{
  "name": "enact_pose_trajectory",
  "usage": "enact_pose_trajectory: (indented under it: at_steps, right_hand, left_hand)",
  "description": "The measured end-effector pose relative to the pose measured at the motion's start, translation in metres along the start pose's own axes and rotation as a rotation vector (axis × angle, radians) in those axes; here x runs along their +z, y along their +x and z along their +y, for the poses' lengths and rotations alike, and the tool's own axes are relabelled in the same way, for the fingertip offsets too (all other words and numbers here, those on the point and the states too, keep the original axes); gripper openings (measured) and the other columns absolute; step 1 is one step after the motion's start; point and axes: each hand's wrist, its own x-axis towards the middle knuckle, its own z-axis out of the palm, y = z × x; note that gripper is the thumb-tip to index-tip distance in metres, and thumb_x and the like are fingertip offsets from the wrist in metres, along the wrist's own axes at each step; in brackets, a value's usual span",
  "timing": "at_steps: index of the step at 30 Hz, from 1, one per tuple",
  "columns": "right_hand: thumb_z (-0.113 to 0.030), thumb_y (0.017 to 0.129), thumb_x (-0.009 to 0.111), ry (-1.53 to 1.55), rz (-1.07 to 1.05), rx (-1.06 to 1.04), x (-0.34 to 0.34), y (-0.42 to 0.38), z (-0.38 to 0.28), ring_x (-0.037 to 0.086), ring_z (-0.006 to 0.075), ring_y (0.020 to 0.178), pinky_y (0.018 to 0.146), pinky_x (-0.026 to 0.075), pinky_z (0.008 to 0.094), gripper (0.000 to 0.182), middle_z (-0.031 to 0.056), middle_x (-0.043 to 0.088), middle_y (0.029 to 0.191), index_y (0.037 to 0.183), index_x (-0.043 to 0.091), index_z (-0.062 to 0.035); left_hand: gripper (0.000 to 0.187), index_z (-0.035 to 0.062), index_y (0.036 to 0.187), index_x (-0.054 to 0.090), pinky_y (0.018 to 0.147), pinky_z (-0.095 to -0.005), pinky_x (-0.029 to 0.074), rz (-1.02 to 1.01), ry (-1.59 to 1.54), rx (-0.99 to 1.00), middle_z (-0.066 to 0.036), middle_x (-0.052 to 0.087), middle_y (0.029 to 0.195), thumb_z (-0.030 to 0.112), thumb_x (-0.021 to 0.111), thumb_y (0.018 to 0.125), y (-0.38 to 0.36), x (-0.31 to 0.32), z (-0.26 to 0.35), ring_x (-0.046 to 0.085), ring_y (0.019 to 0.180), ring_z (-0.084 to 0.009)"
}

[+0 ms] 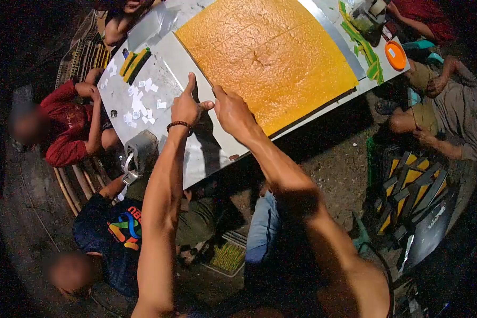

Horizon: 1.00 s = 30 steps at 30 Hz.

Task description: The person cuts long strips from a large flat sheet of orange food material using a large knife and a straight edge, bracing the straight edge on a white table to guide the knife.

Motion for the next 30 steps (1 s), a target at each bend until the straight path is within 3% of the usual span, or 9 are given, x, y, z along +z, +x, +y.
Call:
enact_pose_trajectory:
  at_steps: [8, 10, 13, 14, 18, 21, 26, 30]
  right_hand:
    - [-0.007, 0.095, 0.053, 0.005, 0.082, -0.06, -0.002, -0.024, 0.001, 0.061, 0.053, 0.078, 0.068, 0.048, 0.0593, 0.031, 0.0337, 0.06, 0.078, 0.123, 0.05, 0.0054]
    - [-0.008, 0.093, 0.057, -0.05, 0.014, 0.026, -0.006, -0.046, 0.003, 0.061, 0.0467, 0.079, 0.071, 0.047, 0.0538, 0.043, 0.0301, 0.061, 0.079, 0.134, 0.052, 0.0033]
    - [-0.007, 0.093, 0.057, -0.033, 0.019, -0.009, -0.003, -0.03, 0.003, 0.061, 0.0462, 0.078, 0.07, 0.047, 0.0533, 0.046, 0.0291, 0.061, 0.079, 0.137, 0.051, 0.0027]
    - [-0.008, 0.095, 0.052, -0.048, -0.046, 0.032, -0.002, -0.029, 0.005, 0.061, 0.0528, 0.083, 0.072, 0.048, 0.0592, 0.045, 0.0339, 0.063, 0.09, 0.139, 0.045, 0.0012]
    - [-0.008, 0.096, 0.052, -0.032, 0.085, -0.026, -0.015, -0.074, -0.003, 0.06, 0.0534, 0.085, 0.074, 0.05, 0.0584, 0.034, 0.0334, 0.063, 0.09, 0.129, 0.051, 0.0006]
    - [-0.008, 0.096, 0.053, -0.042, -0.068, 0.099, -0.016, -0.064, 0.0, 0.061, 0.0528, 0.089, 0.077, 0.051, 0.0571, 0.039, 0.0335, 0.062, 0.095, 0.134, 0.05, -0.0006]
    - [-0.009, 0.096, 0.055, 0.02, 0.092, 0.009, -0.025, -0.104, -0.005, 0.062, 0.0503, 0.086, 0.074, 0.051, 0.0539, 0.036, 0.0325, 0.062, 0.092, 0.13, 0.055, 0.0033]
    - [-0.006, 0.095, 0.057, 0.018, -0.004, 0.048, -0.022, -0.1, 0.006, 0.063, 0.0486, 0.086, 0.075, 0.052, 0.051, 0.041, 0.0302, 0.062, 0.095, 0.135, 0.054, 0.0022]
  left_hand:
    - [0.11, 0.025, 0.16, 0.025, 0.087, -0.0515, 0.053, 0.015, -0.036, 0.01, -0.033, 0.069, 0.105, 0.034, 0.089, 0.071, 0.001, 0.006, -0.006, 0.067, 0.101, -0.0489]
    - [0.111, 0.0253, 0.16, 0.024, 0.088, -0.0514, 0.053, 0.037, 0.02, 0.024, -0.033, 0.068, 0.107, 0.034, 0.089, 0.071, 0.003, 0.005, -0.007, 0.066, 0.103, -0.0489]
    - [0.111, 0.0256, 0.16, 0.024, 0.09, -0.0517, 0.052, 0.049, 0.0, 0.034, -0.032, 0.068, 0.109, 0.034, 0.089, 0.071, 0.003, 0.007, -0.008, 0.065, 0.105, -0.0488]
    - [0.11, 0.0256, 0.16, 0.025, 0.091, -0.0514, 0.052, -0.011, -0.015, -0.041, -0.031, 0.068, 0.112, 0.034, 0.089, 0.071, 0.001, 0.0, -0.001, 0.065, 0.107, -0.0486]
    - [0.109, 0.0257, 0.16, 0.025, 0.092, -0.0504, 0.052, 0.03, 0.01, 0.012, -0.03, 0.068, 0.112, 0.034, 0.089, 0.071, 0.0, 0.001, -0.001, 0.065, 0.109, -0.0473]
    - [0.108, 0.0262, 0.159, 0.026, 0.092, -0.0507, 0.052, 0.031, -0.035, -0.004, -0.03, 0.068, 0.112, 0.033, 0.089, 0.071, 0.001, 0.005, -0.004, 0.065, 0.109, -0.0472]
    - [0.106, 0.026, 0.159, 0.028, 0.091, -0.0509, 0.052, 0.073, 0.036, 0.04, -0.031, 0.068, 0.111, 0.032, 0.088, 0.072, 0.0, 0.003, -0.002, 0.065, 0.106, -0.0483]
    - [0.109, 0.0249, 0.159, 0.027, 0.091, -0.0508, 0.052, 0.033, 0.002, 0.001, -0.031, 0.069, 0.109, 0.033, 0.089, 0.071, 0.003, 0.007, -0.007, 0.066, 0.106, -0.0475]
